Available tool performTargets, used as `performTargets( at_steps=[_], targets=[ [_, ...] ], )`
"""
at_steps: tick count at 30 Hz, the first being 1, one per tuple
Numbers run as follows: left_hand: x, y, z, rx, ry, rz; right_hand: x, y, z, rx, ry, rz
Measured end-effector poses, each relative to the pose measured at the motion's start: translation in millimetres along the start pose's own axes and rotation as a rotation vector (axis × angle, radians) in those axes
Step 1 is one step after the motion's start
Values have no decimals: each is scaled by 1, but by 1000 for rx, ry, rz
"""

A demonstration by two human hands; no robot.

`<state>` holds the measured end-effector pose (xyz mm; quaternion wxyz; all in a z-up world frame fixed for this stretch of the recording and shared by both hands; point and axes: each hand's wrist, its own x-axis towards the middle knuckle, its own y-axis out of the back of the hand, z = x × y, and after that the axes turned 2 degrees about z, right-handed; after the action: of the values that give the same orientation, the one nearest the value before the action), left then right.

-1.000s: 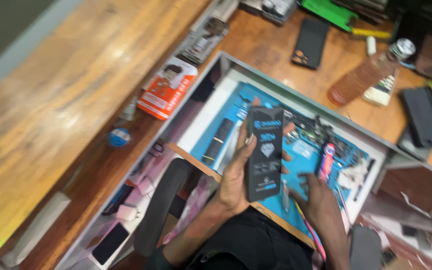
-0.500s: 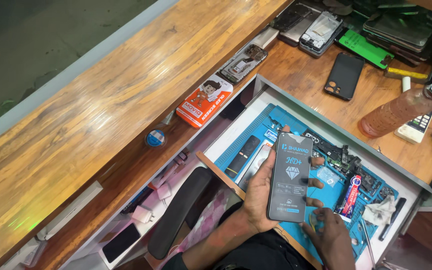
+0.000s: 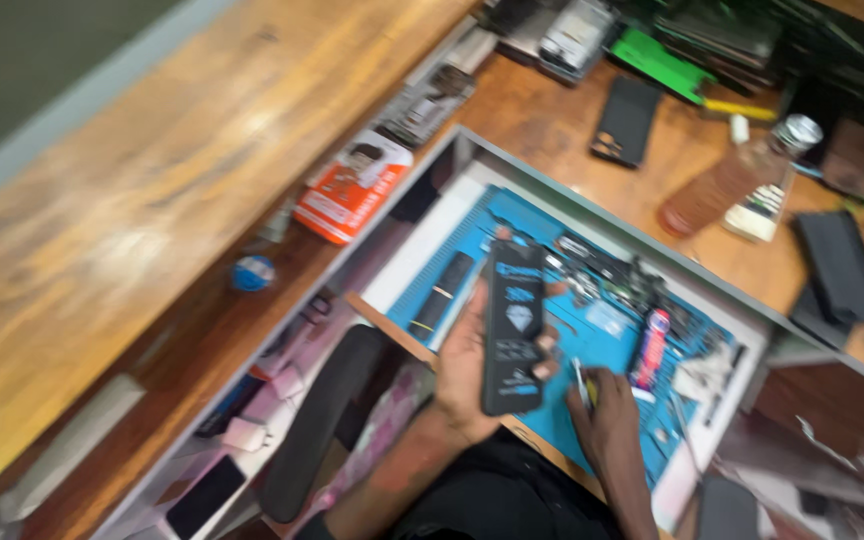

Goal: The person cleans the interior of a disassembled smartphone frame with a brush and a cloth, then reassembles the device by attaching the screen and back cover. The person tests the touchscreen and power button, then places the phone on the workbench.

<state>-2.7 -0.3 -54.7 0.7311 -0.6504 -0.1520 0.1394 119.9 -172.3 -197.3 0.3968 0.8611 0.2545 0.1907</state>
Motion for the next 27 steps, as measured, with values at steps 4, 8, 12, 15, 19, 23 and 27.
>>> performTargets(
  at_steps=[4,8,12,15,19,23,27],
  targets=[
    [8,-1,0,64,-29,-17,25,16,-2,44,-11,155],
    [6,3,5,277,-15,84,39,14,-13,26,-28,214],
    [9,22,12,392,49,105,43,16,-20,56,-43,260],
    [17,47,10,529,59,340,41,19,-20,156,-110,295],
    [20,74,3,630,127,508,39,35,-15,524,-349,319],
    [22,88,-1,761,109,520,28,54,-4,109,-410,28],
    [30,91,-9,932,123,487,5,34,-3,-100,-235,-19]
  ],
)
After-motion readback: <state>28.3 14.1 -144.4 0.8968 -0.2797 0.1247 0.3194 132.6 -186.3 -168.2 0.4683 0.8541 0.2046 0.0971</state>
